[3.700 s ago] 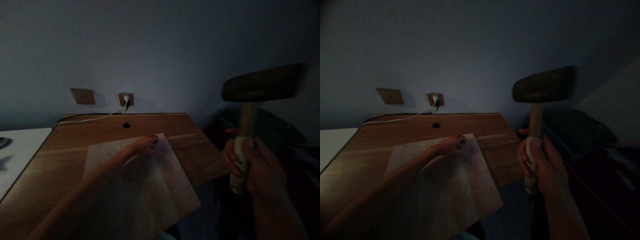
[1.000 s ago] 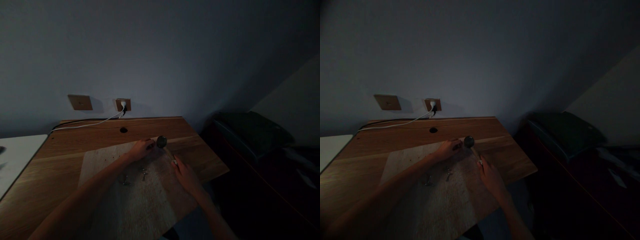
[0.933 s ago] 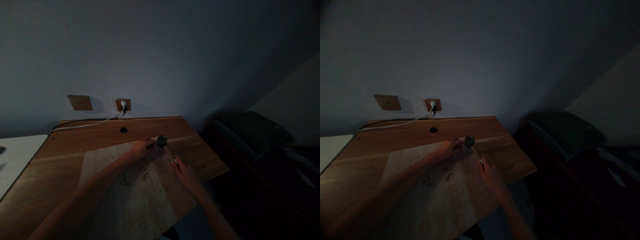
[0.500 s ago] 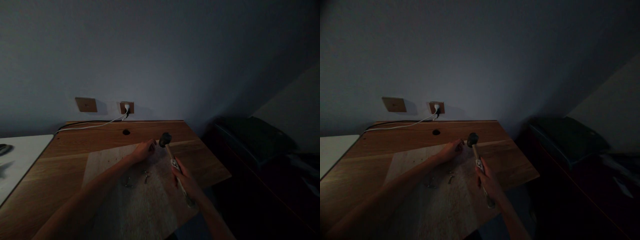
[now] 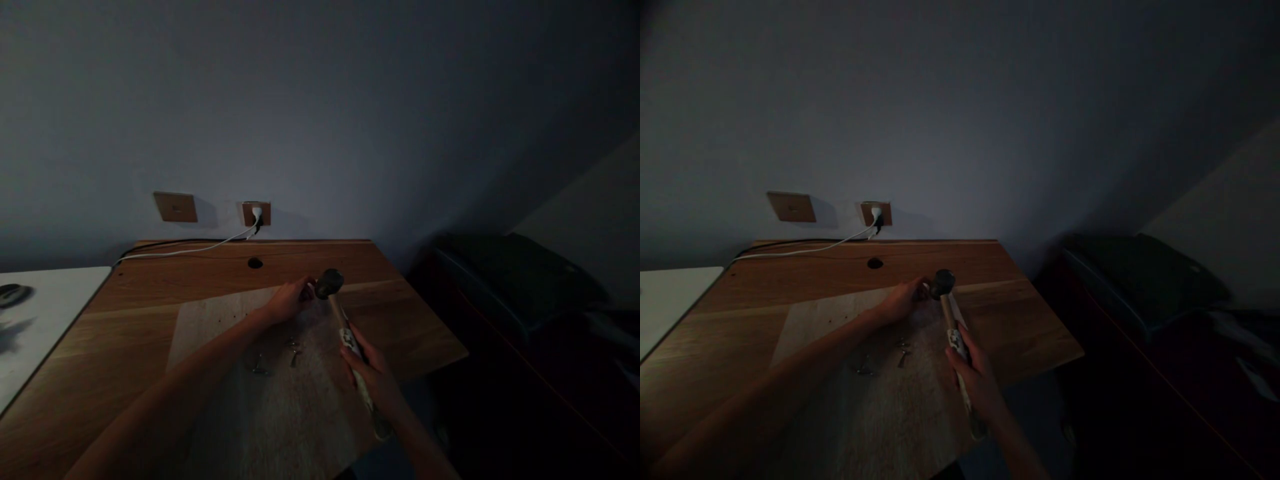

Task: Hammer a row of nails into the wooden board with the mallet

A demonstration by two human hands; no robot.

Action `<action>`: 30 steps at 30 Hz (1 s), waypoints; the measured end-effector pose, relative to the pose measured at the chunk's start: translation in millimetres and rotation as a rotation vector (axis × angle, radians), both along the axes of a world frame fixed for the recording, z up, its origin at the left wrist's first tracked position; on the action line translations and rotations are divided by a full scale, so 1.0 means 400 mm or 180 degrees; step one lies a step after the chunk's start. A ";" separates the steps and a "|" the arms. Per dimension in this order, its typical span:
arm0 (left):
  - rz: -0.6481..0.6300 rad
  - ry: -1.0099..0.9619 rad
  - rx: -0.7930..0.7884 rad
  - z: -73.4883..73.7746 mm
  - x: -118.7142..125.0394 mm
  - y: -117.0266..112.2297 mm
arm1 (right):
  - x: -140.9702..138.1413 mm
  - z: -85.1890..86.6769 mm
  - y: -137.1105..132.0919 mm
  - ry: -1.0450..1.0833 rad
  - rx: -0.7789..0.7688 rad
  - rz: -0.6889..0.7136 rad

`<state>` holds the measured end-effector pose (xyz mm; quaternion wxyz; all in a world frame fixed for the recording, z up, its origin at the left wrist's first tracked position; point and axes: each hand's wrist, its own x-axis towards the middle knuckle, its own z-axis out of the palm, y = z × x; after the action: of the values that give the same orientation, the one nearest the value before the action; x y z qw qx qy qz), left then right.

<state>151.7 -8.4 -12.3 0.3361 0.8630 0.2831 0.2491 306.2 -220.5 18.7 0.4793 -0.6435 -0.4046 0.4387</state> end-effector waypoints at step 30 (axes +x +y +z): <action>0.0262 0.0488 0.0164 0.007 0.002 -0.002 | 0.004 0.021 -0.005 -0.1052 0.0276 0.0195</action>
<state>152.6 -9.2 -9.6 0.2806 0.8755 0.3368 0.2031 307.6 -222.5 27.1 0.4200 -0.6730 -0.5159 0.3234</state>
